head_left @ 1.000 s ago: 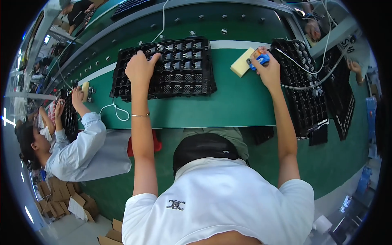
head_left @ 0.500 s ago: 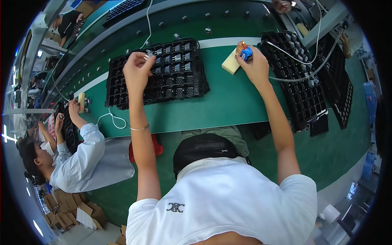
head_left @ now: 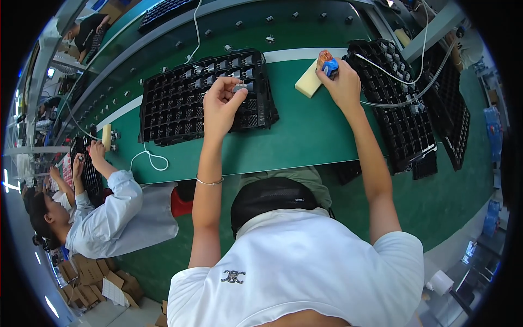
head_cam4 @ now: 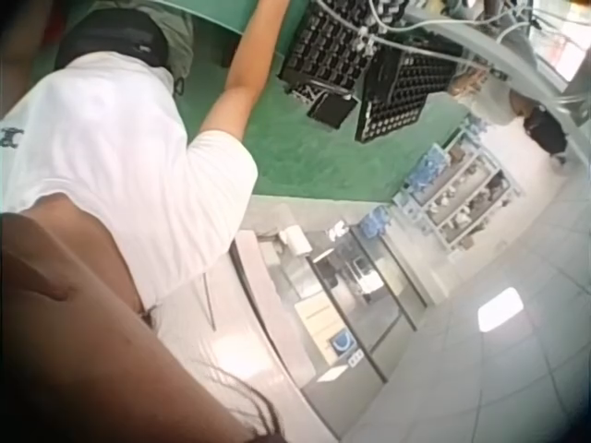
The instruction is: The person assembles small silver electronic components onto a circuit board by picking them from a component tray and placing them onto the device held in an assembly jig.
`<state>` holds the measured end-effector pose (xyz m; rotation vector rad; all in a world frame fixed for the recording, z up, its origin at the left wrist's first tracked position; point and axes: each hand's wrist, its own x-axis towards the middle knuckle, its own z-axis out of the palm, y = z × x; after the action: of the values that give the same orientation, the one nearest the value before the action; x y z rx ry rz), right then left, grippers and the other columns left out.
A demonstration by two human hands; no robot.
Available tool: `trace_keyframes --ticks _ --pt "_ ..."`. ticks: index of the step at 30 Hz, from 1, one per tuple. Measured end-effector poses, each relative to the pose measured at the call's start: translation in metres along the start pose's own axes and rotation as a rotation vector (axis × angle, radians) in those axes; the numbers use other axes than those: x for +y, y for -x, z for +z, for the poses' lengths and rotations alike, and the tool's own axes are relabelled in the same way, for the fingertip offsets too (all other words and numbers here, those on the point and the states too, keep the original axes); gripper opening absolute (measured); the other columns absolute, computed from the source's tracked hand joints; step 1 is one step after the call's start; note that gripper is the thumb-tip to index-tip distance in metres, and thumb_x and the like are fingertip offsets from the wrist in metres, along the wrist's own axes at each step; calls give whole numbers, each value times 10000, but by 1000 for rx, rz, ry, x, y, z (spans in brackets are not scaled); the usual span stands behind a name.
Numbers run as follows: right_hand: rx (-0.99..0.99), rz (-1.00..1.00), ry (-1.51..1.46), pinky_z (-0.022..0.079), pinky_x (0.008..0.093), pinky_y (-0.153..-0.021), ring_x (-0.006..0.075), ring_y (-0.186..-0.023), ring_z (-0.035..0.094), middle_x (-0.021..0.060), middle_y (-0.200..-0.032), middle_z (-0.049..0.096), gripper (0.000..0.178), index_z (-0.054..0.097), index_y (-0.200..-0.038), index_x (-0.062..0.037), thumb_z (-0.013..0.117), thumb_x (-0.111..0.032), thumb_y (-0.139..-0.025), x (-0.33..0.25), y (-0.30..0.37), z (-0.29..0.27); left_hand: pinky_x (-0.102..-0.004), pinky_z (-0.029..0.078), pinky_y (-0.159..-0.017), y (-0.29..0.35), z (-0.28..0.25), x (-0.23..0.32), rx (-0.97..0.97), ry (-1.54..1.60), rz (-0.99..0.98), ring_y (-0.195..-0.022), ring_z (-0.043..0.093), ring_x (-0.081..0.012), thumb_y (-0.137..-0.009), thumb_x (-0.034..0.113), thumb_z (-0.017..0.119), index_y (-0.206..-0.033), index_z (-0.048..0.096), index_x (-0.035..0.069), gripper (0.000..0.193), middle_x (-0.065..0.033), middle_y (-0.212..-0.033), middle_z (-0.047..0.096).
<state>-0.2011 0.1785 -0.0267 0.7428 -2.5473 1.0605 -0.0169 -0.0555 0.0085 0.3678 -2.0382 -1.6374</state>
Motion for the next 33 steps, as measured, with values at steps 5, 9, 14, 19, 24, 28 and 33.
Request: trace_keyframes --ticks 5,9,14,19,24,28,33 --pt "-21 -58 -15 514 377 -665 306 -747 659 121 -836 662 406 671 -1015 -29 758 -331 -759 -4 5 -1 -171 363 -564 -1 2 -4 -17 -48 -28 -633 463 -14 -811 64 711 -962 645 -1 178 28 -756 591" --pt "1 -122 -10 515 371 -659 297 -747 660 105 -850 665 417 672 -1042 -26 759 -322 -761 -6 8 8 -173 346 -554 -2 3 -5 -9 -81 -26 -612 429 -16 -800 71 717 -952 657 -4 180 35 -725 566" --pt "-20 -72 47 510 382 -648 298 -742 656 96 -859 659 408 673 -1037 -29 753 -321 -764 -7 7 7 -176 332 -542 -2 4 -7 -25 -93 -20 -600 412 -15 -797 76 719 -946 657 -3 180 42 -703 552" --pt "-2 -54 6 510 386 -655 304 -751 655 94 -862 656 384 676 -1003 -33 750 -326 -766 -8 7 6 -180 318 -530 0 5 -8 -22 -105 8 -589 395 -16 -792 83 722 -938 657 -4 182 50 -685 531" --pt "-6 -42 15 509 391 -659 310 -756 652 95 -861 655 375 672 -990 -33 750 -322 -764 -10 7 4 -184 304 -524 1 6 -6 -17 -124 -6 -584 378 -20 -788 78 722 -932 658 -7 179 54 -669 502" --pt "-16 -40 17 507 393 -658 313 -760 652 99 -860 653 375 671 -987 -32 751 -320 -761 -9 6 3 -187 296 -521 0 6 -6 -20 -121 1 -582 372 -20 -787 76 721 -932 658 -8 179 57 -663 492" --pt "-13 -50 11 508 397 -660 317 -756 652 107 -858 656 378 674 -993 -35 754 -322 -760 -4 4 7 -190 291 -516 1 7 -7 -15 -135 18 -573 365 -19 -789 79 723 -932 658 -8 180 59 -654 487"
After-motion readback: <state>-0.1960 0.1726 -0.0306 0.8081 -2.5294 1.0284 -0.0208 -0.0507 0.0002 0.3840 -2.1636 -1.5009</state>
